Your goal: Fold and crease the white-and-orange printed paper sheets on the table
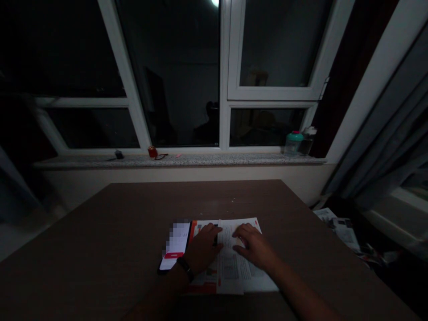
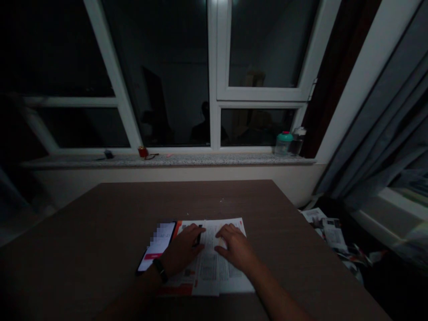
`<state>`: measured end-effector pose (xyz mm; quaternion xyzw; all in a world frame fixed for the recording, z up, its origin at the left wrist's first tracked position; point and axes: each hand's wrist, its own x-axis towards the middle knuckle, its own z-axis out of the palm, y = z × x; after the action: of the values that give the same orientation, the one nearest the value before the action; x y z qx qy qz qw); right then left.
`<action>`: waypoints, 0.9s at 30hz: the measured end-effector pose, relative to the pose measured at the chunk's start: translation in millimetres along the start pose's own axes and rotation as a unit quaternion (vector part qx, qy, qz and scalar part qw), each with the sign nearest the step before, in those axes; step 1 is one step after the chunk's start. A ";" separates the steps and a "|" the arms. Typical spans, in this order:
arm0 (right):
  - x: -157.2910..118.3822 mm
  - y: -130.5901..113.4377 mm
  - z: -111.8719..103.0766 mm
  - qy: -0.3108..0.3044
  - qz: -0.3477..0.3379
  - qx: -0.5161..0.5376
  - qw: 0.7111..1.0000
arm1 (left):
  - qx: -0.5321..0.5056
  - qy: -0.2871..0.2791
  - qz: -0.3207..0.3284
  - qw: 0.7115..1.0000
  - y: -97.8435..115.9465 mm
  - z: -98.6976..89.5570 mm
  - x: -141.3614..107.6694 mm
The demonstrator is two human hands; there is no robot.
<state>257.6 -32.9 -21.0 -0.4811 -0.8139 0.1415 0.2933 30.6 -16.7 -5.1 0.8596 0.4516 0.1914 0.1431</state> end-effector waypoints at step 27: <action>-0.8 9.4 1.9 0.045 0.024 0.111 0.993 | -0.075 -0.020 0.013 0.997 6.4 -5.8 1.1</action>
<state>263.3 -28.9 -27.6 -0.4708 -0.7675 0.2164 0.3774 33.2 -18.8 2.9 0.8560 0.4216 0.2094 0.2138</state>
